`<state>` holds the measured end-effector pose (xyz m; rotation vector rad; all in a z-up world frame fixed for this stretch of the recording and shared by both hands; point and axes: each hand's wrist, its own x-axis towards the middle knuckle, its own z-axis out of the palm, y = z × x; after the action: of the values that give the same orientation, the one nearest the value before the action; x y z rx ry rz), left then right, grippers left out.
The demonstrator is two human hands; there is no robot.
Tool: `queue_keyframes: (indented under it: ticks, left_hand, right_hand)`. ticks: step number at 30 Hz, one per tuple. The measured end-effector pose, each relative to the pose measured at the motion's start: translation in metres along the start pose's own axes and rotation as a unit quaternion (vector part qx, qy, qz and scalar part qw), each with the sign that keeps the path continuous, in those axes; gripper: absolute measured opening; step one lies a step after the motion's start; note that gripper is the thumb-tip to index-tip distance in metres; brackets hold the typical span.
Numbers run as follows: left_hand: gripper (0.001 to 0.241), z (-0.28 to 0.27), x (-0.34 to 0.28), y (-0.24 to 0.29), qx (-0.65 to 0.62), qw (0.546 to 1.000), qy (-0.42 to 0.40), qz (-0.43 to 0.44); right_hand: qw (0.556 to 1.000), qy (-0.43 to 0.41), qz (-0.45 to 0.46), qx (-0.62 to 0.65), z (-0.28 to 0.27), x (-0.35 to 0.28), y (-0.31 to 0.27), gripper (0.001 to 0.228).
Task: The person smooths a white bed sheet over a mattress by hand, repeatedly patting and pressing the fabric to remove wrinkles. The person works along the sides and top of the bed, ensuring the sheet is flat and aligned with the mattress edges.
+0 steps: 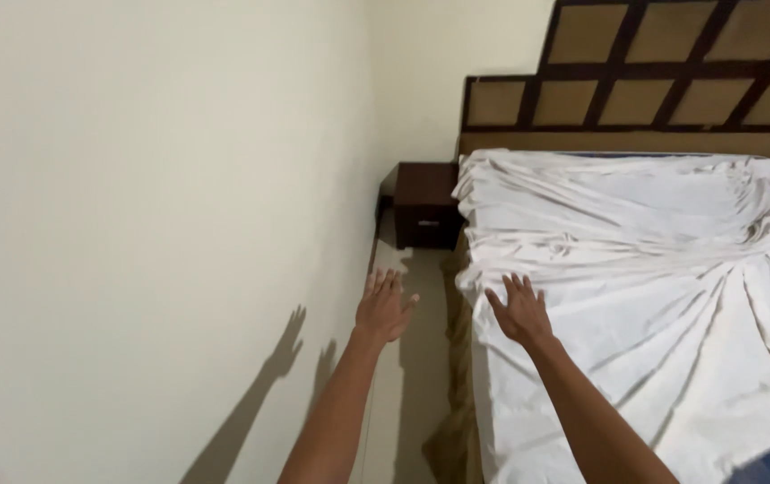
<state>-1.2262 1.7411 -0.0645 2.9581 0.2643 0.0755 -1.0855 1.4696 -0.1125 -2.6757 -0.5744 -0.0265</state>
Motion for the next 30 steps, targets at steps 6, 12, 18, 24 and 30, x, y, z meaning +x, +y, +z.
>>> queue_keyframes:
  ticks: [6,12,18,24,30]
  left_hand:
    - [0.08,0.022,0.134,0.0,-0.023,1.0,-0.005,0.011]
    - [0.079,0.03,0.232,0.013,-0.031,0.996,-0.074,0.03]
    - [0.08,0.057,0.333,0.007,-0.051,0.993,-0.085,0.058]
    - [0.079,0.117,0.449,-0.028,-0.071,0.984,-0.129,0.101]
    - [0.079,0.211,0.509,-0.034,-0.089,0.977,-0.164,0.101]
  right_hand:
    - [0.999,0.014,0.041,-0.025,-0.003,0.097,0.056,0.081]
    - [0.998,0.027,0.05,-0.035,-0.015,0.17,0.077,0.079]
    - [0.994,0.01,0.096,-0.041,0.019,0.238,0.106,0.079]
    - [0.986,0.013,0.16,-0.049,0.069,0.312,0.133,0.076]
    - [0.982,0.007,0.187,-0.025,0.136,0.356,0.166,0.074]
